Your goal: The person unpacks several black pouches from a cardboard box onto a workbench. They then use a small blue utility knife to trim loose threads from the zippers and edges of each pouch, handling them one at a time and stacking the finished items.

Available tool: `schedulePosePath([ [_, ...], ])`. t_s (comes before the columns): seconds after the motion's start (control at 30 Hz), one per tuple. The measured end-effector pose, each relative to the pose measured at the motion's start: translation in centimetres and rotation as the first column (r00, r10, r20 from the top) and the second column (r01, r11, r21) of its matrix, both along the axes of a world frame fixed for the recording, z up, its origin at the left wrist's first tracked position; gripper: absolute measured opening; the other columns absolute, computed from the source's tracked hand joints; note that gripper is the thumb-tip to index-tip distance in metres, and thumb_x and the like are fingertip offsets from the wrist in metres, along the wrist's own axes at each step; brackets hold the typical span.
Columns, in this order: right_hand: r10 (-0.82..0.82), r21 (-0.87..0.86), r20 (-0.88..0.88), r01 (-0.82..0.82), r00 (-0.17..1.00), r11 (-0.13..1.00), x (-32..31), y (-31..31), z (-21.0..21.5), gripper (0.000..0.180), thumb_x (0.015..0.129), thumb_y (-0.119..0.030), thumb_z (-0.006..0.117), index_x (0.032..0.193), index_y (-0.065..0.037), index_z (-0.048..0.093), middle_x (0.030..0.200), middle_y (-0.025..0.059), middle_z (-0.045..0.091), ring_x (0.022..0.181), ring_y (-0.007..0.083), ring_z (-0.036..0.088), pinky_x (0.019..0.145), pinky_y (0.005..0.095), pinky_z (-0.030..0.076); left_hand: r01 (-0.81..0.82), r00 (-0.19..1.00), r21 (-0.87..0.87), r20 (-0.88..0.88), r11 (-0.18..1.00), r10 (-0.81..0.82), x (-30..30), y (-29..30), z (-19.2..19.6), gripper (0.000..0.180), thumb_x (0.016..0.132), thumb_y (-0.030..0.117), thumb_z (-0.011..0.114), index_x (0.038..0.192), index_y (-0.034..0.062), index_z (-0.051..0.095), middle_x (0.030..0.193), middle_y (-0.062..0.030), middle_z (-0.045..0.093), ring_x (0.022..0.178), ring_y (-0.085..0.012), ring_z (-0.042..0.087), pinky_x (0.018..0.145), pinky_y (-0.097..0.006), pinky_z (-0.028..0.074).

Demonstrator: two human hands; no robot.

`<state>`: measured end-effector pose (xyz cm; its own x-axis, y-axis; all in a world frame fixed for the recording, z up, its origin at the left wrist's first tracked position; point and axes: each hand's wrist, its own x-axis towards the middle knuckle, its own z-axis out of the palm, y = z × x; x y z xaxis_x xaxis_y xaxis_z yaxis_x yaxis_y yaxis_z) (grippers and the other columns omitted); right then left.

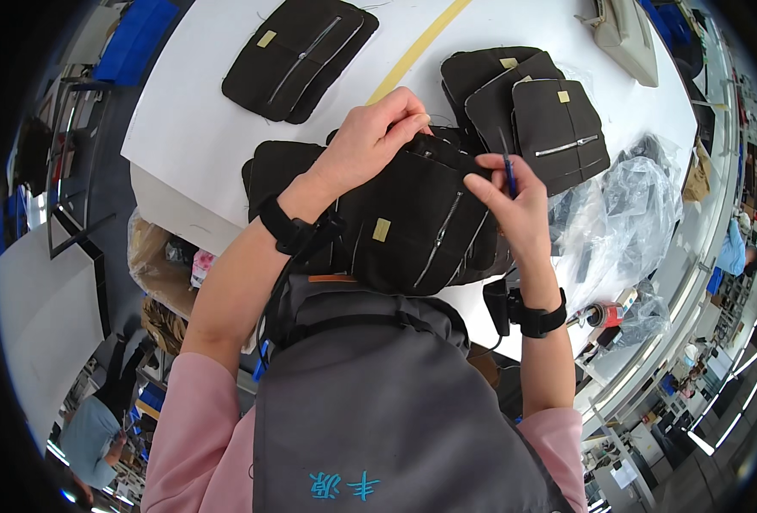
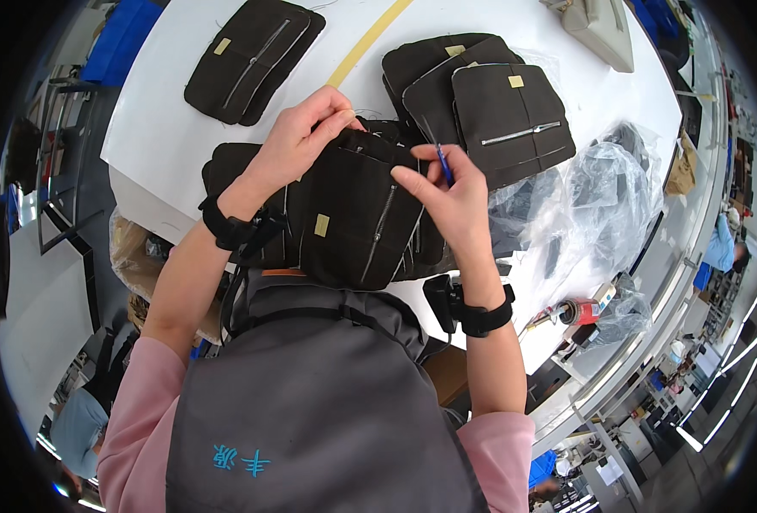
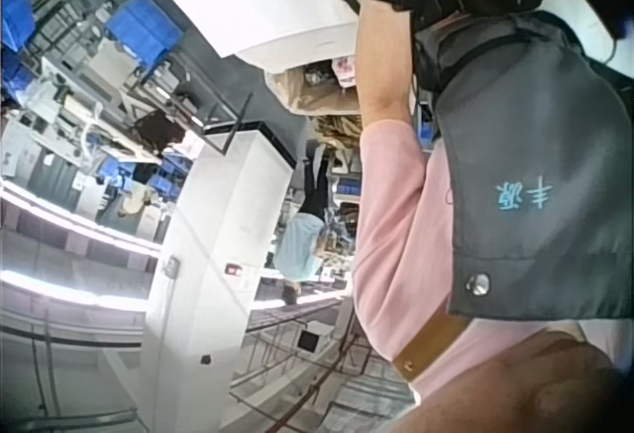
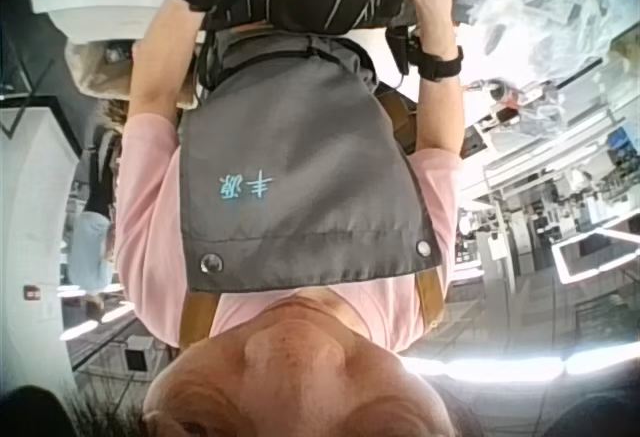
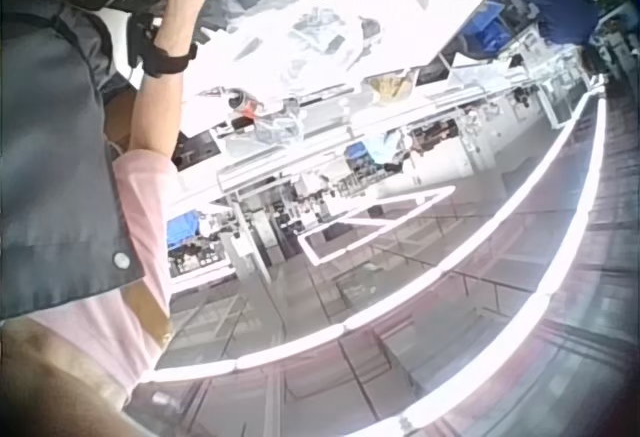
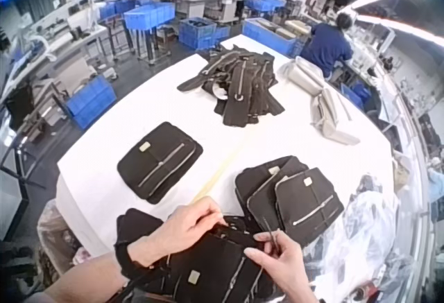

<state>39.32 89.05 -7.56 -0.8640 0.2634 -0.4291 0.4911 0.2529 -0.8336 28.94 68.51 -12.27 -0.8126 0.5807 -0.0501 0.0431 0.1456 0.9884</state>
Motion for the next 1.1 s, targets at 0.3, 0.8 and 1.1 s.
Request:
schedulePosePath([
  [0.3, 0.028, 0.023, -0.134, -0.025, 0.991, 0.999, 0.2, -2.0, 0.7, 0.017, 0.08, -0.012, 0.079, 0.082, -0.002, 0.065, 0.072, -0.0057, 0.056, 0.067, 0.0016, 0.046, 0.06, 0.0183, 0.039, 0.005, 1.0, -0.016, 0.021, 1.0, -0.005, 0.3, -0.5, 1.6, 0.012, 0.1, 0.013, 0.052, 0.095, 0.0027, 0.054, 0.088, -0.0035, 0.069, 0.082, -0.0058, 0.06, 0.073, -0.021, 0.045],
  [0.8, -0.26, 0.43, -0.605, 0.584, 0.752, 0.689, -0.2, 14.8, 2.0, 0.026, 0.094, -0.018, 0.066, 0.109, 0.003, 0.067, 0.101, 0.005, 0.067, 0.081, 0.0066, 0.06, 0.072, 0.0213, 0.048, -0.054, 0.962, -0.446, -0.264, 0.893, -0.073, -0.8, -3.6, -2.4, 0.039, 0.087, 0.027, 0.07, 0.118, 0.0071, 0.061, 0.113, -0.0092, 0.064, 0.105, -0.0238, 0.059, 0.091, -0.034, 0.047],
  [1.1, 0.085, 0.517, -0.278, 0.075, 0.957, 0.853, 1.0, -0.4, 0.8, 0.019, 0.086, -0.016, 0.072, 0.102, -0.006, 0.069, 0.09, 0.0111, 0.068, 0.077, 0.0238, 0.067, 0.07, 0.0317, 0.051, 0.013, 0.989, -0.31, -0.137, 0.951, -0.058, -0.9, -3.3, -4.0, 0.022, 0.084, 0.023, 0.071, 0.097, 0.0064, 0.063, 0.096, -0.0069, 0.061, 0.096, -0.0235, 0.058, 0.081, -0.034, 0.047],
])
